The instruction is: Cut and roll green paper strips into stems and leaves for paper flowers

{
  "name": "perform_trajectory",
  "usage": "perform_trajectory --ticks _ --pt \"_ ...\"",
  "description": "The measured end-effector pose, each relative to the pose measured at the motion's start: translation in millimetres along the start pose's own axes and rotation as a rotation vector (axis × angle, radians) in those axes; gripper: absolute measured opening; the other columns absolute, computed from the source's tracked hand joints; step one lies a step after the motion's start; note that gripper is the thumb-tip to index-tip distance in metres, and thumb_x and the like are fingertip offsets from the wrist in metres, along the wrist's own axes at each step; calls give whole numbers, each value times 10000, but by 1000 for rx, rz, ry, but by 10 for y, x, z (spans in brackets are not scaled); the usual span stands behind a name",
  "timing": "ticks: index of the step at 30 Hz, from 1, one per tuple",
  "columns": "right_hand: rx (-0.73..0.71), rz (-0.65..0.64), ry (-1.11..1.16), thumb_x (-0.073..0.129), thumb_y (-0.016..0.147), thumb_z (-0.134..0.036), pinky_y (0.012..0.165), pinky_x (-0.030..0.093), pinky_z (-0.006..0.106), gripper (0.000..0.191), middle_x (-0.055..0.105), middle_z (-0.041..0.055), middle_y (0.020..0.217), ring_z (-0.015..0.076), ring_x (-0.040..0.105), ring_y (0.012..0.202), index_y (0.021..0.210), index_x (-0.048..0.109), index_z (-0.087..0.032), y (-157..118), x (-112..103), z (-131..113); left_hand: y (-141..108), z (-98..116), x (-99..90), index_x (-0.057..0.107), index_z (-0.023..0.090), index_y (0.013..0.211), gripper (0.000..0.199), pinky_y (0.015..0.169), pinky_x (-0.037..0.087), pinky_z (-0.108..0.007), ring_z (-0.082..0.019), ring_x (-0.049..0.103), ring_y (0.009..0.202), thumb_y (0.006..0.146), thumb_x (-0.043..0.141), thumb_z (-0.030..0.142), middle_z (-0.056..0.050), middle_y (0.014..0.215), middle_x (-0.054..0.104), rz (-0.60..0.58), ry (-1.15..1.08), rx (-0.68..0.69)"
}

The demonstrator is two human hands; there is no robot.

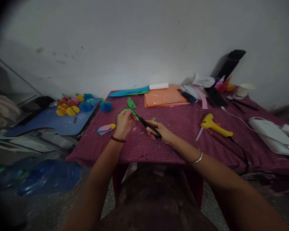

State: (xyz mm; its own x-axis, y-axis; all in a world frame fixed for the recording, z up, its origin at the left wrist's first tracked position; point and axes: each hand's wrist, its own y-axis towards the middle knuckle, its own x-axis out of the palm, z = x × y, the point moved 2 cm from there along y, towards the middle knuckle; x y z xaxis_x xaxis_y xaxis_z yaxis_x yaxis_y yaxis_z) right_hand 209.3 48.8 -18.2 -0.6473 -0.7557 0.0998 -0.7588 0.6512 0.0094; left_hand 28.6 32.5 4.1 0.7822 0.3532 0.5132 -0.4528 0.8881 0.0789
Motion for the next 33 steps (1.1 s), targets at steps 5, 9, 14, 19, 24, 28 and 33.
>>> perform_trajectory --ticks 5,9,14,19,24,28,33 --pt "-9 2 -6 707 756 -462 417 322 183 591 499 -38 669 53 409 490 1237 547 -159 -1 7 -14 3 -4 -1 483 173 733 185 535 455 -215 -87 556 510 757 651 246 38 568 550 -13 22 24" --pt "9 25 -29 705 757 -455 406 309 182 583 479 -41 666 49 400 481 1235 555 -158 -8 13 -37 5 -7 0 486 168 722 193 543 461 -216 -84 556 517 768 652 255 34 578 552 -16 42 17" --pt "0 22 -63 690 769 -460 400 297 186 595 456 -48 651 49 384 469 1263 548 -159 -11 9 -45 8 -10 -1 482 169 712 185 534 456 -219 -88 555 508 776 642 234 33 566 552 -20 32 20" --pt "5 23 -103 668 789 -460 393 294 185 595 438 -55 637 50 377 466 1278 528 -149 -28 12 -56 24 -11 -3 488 171 709 184 535 449 -216 -88 555 504 779 646 234 34 561 556 -10 23 11" --pt "26 43 -103 679 781 -443 385 293 187 601 437 -64 616 52 370 453 1281 527 -147 -43 19 -33 75 53 -56 477 177 693 221 579 478 -221 -84 571 526 768 670 253 41 562 549 42 -27 2" --pt "17 49 -58 690 776 -448 403 290 182 606 467 -54 644 49 392 473 1288 527 -168 -41 -5 -17 79 104 -80 475 179 688 230 567 479 -224 -86 568 522 756 684 245 45 565 546 35 -32 4" --pt "-54 8 -105 666 810 -448 448 316 190 583 497 -26 718 65 432 549 1313 514 -198 -50 -34 -41 31 93 -45 477 176 688 224 547 460 -210 -80 564 524 756 684 228 45 572 544 -5 9 -13"
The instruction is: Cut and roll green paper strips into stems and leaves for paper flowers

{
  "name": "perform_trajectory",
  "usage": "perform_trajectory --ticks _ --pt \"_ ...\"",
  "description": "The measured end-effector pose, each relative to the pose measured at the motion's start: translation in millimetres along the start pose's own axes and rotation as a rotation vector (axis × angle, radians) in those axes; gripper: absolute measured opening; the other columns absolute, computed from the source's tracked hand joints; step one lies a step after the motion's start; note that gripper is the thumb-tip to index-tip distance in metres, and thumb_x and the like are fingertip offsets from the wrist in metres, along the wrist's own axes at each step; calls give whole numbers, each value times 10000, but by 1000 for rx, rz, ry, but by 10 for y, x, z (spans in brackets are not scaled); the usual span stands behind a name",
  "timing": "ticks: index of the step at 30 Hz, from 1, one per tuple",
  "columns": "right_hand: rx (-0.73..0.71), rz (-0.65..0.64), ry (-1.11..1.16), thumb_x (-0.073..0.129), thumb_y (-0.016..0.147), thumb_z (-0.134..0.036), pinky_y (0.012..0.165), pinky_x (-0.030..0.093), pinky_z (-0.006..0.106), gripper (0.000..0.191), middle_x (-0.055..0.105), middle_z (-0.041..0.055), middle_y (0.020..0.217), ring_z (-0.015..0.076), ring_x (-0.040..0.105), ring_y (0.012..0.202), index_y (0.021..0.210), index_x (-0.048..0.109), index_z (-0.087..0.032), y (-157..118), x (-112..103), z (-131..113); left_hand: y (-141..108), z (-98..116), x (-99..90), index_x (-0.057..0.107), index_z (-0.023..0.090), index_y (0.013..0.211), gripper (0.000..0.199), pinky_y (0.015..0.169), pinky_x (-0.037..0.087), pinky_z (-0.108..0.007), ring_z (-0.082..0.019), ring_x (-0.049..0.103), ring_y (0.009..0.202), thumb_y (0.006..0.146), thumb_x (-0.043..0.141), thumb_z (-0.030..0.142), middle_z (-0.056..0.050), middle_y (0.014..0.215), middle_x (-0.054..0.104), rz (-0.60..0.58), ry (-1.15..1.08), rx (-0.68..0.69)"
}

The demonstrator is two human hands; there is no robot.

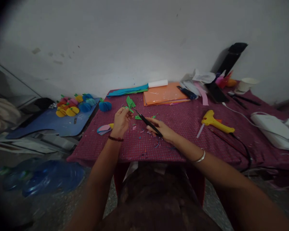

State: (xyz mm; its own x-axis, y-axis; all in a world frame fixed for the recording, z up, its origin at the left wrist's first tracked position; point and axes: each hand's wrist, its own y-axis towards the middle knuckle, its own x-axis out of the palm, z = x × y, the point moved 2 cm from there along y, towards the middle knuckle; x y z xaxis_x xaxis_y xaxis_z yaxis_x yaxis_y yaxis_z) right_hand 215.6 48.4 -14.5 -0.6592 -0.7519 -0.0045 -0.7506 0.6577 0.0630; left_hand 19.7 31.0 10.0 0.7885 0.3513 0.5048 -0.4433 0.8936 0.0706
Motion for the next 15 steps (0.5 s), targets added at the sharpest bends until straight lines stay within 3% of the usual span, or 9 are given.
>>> perform_trajectory --ticks 15 --pt "38 13 11 692 775 -448 445 313 196 659 481 -44 671 58 389 502 1332 494 -158 0 9 28 -29 -72 49 503 159 652 240 491 425 -201 -77 534 492 747 698 261 42 544 536 -28 79 0"
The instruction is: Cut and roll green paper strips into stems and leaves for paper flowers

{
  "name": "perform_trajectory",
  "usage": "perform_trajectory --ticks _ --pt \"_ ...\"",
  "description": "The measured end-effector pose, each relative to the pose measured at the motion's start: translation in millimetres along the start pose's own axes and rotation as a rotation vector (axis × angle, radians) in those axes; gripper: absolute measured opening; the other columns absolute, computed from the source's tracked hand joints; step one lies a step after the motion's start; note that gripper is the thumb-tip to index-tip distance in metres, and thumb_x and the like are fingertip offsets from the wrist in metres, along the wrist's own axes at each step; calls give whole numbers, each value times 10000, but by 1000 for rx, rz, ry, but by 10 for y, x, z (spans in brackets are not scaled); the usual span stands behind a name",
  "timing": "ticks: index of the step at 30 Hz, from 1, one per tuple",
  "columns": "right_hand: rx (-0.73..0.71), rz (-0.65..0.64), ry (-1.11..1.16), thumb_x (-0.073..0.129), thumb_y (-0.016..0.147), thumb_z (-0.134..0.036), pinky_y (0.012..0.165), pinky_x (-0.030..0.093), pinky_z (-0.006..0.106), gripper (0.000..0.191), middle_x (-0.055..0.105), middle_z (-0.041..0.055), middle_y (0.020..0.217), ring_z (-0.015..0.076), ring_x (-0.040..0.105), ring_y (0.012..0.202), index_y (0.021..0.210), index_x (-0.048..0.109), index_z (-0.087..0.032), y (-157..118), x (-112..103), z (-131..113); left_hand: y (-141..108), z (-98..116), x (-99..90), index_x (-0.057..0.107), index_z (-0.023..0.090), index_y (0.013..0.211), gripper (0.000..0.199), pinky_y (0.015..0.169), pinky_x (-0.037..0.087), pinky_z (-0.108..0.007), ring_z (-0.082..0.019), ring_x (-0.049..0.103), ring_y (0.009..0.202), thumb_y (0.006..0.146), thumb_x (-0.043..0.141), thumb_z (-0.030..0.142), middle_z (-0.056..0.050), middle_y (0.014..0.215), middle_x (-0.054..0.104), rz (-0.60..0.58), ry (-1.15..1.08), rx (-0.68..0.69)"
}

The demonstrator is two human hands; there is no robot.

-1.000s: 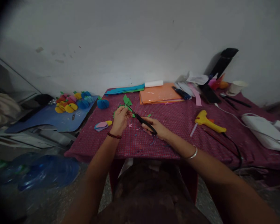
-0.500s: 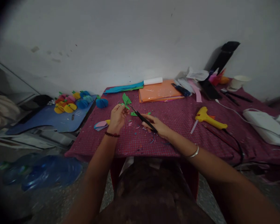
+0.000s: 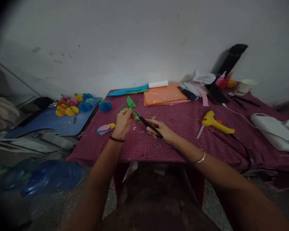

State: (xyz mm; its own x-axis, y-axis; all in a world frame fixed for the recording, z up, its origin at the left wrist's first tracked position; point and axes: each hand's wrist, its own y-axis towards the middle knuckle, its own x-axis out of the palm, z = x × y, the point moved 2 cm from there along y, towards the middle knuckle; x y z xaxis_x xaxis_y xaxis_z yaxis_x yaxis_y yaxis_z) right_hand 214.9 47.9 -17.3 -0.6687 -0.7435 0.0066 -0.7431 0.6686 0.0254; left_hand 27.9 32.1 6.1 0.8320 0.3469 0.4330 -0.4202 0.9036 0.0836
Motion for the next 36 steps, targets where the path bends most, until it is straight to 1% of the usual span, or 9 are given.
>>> perform_trajectory --ticks 4,8,14,19,25,28,31,34,36 --pt "12 0 19 699 774 -438 435 311 194 638 492 -38 692 55 393 507 1322 509 -173 2 5 -3 -3 -8 0 507 159 649 232 508 427 -200 -74 535 504 751 695 249 43 553 535 -1 6 -6" --pt "-4 -9 -7 684 792 -446 429 304 189 627 474 -42 665 57 399 506 1328 511 -171 -7 11 -15 -3 -10 1 508 160 650 220 499 417 -206 -78 529 496 769 679 232 41 552 532 -4 -5 -2" --pt "-3 -7 -14 672 796 -475 425 296 188 624 470 -44 652 55 403 500 1316 519 -167 -21 18 -33 -9 -3 6 518 158 655 225 506 409 -201 -76 538 502 769 688 251 37 559 537 18 13 -18" --pt "14 9 6 688 778 -471 408 276 190 640 476 -41 659 49 393 484 1309 523 -154 -10 13 -16 -9 -15 8 521 156 658 199 505 422 -205 -79 538 509 765 671 231 36 560 545 -2 -8 -7" --pt "-22 9 -61 650 814 -428 392 272 192 555 432 -63 591 48 350 446 1286 549 -154 -23 27 -65 18 -6 -18 511 158 654 216 509 432 -198 -73 538 504 748 690 233 39 557 537 -8 -10 -39" --pt "-13 -5 -29 672 799 -428 390 287 186 607 474 -54 631 46 375 449 1325 517 -169 -16 -30 -50 20 28 -29 497 160 657 243 522 452 -206 -82 554 513 738 710 246 33 569 550 -53 -20 -78" --pt "14 -15 -18 684 792 -441 420 339 186 611 537 -24 705 52 431 486 1318 522 -175 -2 -133 -16 1 65 -25 486 168 685 253 569 488 -220 -93 593 561 723 725 245 14 628 600 -111 -43 -121" --pt "33 -24 -48 686 794 -444 451 363 186 594 553 -12 735 63 457 529 1310 537 -191 -5 -203 -7 -13 66 -15 485 169 677 254 569 491 -213 -91 598 570 702 735 210 11 625 608 -146 -56 -145" --pt "27 -37 -68 680 801 -445 465 360 187 600 548 -13 742 63 454 542 1330 528 -207 -17 -204 -20 -11 44 -11 500 162 667 238 559 485 -203 -88 596 570 696 735 189 8 614 606 -164 -64 -143"
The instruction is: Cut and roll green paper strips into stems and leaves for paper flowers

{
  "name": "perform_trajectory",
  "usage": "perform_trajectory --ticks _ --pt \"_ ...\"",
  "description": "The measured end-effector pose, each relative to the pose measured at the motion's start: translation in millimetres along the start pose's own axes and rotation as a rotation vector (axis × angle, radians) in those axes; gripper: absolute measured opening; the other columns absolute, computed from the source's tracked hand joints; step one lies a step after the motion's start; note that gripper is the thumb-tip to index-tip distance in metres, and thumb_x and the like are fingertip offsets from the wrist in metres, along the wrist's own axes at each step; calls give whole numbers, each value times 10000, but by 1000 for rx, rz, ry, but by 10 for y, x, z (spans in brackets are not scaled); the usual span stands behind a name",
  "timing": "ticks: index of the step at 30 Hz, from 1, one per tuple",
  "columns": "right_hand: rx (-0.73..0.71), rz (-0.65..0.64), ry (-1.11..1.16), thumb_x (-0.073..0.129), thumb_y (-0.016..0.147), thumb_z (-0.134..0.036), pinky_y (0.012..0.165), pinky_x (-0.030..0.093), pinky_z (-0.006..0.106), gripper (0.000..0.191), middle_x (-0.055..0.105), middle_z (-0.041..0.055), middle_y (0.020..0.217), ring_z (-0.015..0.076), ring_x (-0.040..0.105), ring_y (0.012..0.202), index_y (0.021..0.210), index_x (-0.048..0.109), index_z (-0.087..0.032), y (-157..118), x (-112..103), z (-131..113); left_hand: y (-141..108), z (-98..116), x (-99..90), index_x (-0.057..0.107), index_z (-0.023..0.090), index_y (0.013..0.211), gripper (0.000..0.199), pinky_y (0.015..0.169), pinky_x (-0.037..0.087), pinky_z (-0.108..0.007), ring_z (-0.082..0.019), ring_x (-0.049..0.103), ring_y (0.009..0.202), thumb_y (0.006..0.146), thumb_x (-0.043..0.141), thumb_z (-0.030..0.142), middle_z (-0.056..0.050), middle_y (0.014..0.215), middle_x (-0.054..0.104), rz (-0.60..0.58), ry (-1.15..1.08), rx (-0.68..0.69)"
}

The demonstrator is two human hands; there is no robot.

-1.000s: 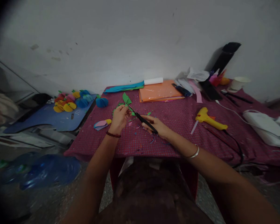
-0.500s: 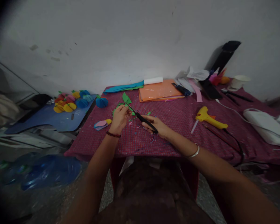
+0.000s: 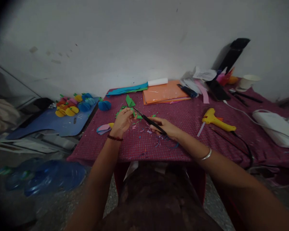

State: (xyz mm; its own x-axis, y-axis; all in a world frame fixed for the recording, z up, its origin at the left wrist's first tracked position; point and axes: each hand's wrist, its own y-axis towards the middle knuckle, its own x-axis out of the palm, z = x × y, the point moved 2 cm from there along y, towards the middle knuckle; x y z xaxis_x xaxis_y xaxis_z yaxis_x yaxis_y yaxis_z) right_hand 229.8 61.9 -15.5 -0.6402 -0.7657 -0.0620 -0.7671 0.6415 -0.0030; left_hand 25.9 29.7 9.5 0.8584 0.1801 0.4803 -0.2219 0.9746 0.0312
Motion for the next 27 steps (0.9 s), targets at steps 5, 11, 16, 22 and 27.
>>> perform_trajectory --ticks 5,11,16,22,27 --pt "-38 -27 7 664 814 -448 510 370 196 632 530 -16 765 73 457 586 1378 478 -231 -10 81 -23 31 -72 -8 554 147 689 182 566 489 -197 -81 599 575 717 727 198 -7 644 626 30 -13 1" --pt "-34 -11 74 662 808 -465 491 338 200 590 503 -17 749 72 426 570 1315 508 -204 10 143 29 7 -98 24 556 139 675 174 629 517 -217 -72 584 591 717 719 185 18 628 584 111 -30 30" --pt "-40 -8 101 662 806 -468 488 331 202 594 499 -21 738 66 421 559 1301 507 -178 3 199 5 -22 -111 57 525 140 638 240 577 500 -217 -53 512 518 663 747 229 56 571 516 119 -15 42" --pt "-48 11 190 684 781 -476 474 337 204 617 499 -31 702 63 418 523 1278 508 -154 28 253 44 -35 -119 75 532 154 654 224 433 369 -189 -62 476 445 653 727 264 55 509 507 144 32 60" --pt "-74 2 225 674 791 -480 486 351 207 616 502 -29 706 66 429 527 1288 497 -162 38 268 76 -48 -139 110 537 151 663 190 429 348 -190 -60 481 458 659 707 235 54 522 511 153 -36 91"
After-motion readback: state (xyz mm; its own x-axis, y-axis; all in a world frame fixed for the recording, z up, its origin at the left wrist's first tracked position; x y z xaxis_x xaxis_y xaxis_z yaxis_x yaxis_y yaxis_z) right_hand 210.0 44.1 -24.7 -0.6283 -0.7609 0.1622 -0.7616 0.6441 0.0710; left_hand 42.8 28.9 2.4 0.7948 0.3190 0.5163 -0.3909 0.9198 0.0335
